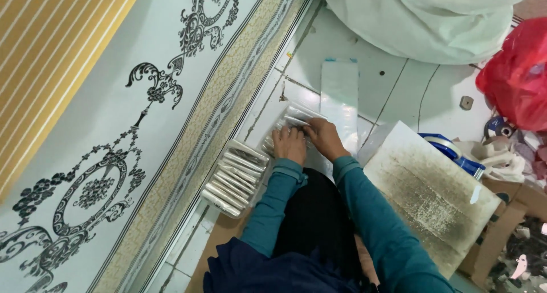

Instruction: The person puts metal electronic components into small plastic bags, seals the bags by hand, and places the packed bags onto stacks on the floor.

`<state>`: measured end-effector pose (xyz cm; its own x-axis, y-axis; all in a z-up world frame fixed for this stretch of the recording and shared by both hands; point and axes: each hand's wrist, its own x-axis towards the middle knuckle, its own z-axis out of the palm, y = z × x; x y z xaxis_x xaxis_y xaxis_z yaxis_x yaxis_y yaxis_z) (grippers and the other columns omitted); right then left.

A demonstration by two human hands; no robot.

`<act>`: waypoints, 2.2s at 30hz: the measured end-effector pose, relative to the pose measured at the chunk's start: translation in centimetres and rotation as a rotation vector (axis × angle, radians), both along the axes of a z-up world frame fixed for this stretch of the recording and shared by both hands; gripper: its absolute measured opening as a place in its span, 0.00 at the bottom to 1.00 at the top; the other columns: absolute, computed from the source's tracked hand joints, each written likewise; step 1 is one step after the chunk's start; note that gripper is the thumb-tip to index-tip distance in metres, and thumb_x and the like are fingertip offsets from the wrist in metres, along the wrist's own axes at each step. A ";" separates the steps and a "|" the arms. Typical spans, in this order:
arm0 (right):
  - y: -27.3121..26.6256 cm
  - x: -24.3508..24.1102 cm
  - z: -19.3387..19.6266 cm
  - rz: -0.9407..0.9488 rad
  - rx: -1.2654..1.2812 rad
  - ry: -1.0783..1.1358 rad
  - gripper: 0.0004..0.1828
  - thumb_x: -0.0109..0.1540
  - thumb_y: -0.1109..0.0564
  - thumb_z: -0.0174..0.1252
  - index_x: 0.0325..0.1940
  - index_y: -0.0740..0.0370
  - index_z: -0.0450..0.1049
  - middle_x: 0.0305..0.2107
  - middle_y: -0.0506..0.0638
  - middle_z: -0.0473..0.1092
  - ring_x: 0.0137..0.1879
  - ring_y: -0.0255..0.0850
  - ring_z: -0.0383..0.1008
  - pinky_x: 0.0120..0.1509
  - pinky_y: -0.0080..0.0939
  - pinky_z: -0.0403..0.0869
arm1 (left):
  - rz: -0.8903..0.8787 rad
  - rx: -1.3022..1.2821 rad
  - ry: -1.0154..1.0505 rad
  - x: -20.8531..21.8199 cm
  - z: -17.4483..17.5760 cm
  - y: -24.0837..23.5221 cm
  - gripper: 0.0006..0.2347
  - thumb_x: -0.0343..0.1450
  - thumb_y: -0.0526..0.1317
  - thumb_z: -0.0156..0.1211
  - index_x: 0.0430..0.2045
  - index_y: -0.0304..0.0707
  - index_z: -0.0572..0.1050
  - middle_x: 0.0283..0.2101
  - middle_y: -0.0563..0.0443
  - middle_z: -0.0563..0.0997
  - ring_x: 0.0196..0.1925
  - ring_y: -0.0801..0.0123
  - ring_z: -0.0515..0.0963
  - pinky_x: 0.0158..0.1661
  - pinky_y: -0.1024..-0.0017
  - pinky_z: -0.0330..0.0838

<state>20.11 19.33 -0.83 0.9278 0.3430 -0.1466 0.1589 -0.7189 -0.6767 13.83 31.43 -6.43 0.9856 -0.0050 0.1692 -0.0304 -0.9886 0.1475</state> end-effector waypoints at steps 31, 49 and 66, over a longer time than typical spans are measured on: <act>-20.2 -9.4 8.0 -0.321 0.052 -0.279 0.21 0.70 0.52 0.57 0.66 0.59 0.73 0.57 0.64 0.68 0.68 0.61 0.65 0.71 0.59 0.67 | -0.227 -0.260 -0.281 -2.2 8.2 -17.2 0.13 0.74 0.36 0.58 0.54 0.43 0.75 0.57 0.38 0.76 0.65 0.45 0.72 0.61 0.47 0.61; -53.9 -31.3 5.5 -0.850 -0.001 -0.097 0.20 0.62 0.55 0.67 0.59 0.52 0.80 0.47 0.63 0.77 0.58 0.62 0.75 0.58 0.57 0.76 | -0.913 -0.067 0.556 -11.9 -7.5 -56.5 0.26 0.69 0.32 0.62 0.65 0.38 0.65 0.68 0.36 0.63 0.75 0.47 0.58 0.74 0.60 0.54; -52.5 -27.0 -1.4 -0.622 -0.084 0.338 0.16 0.65 0.59 0.53 0.50 0.72 0.79 0.43 0.71 0.77 0.53 0.65 0.78 0.55 0.58 0.80 | -0.700 0.291 0.715 -14.4 -16.9 -56.9 0.25 0.67 0.37 0.63 0.60 0.30 0.65 0.57 0.30 0.72 0.56 0.44 0.75 0.48 0.51 0.75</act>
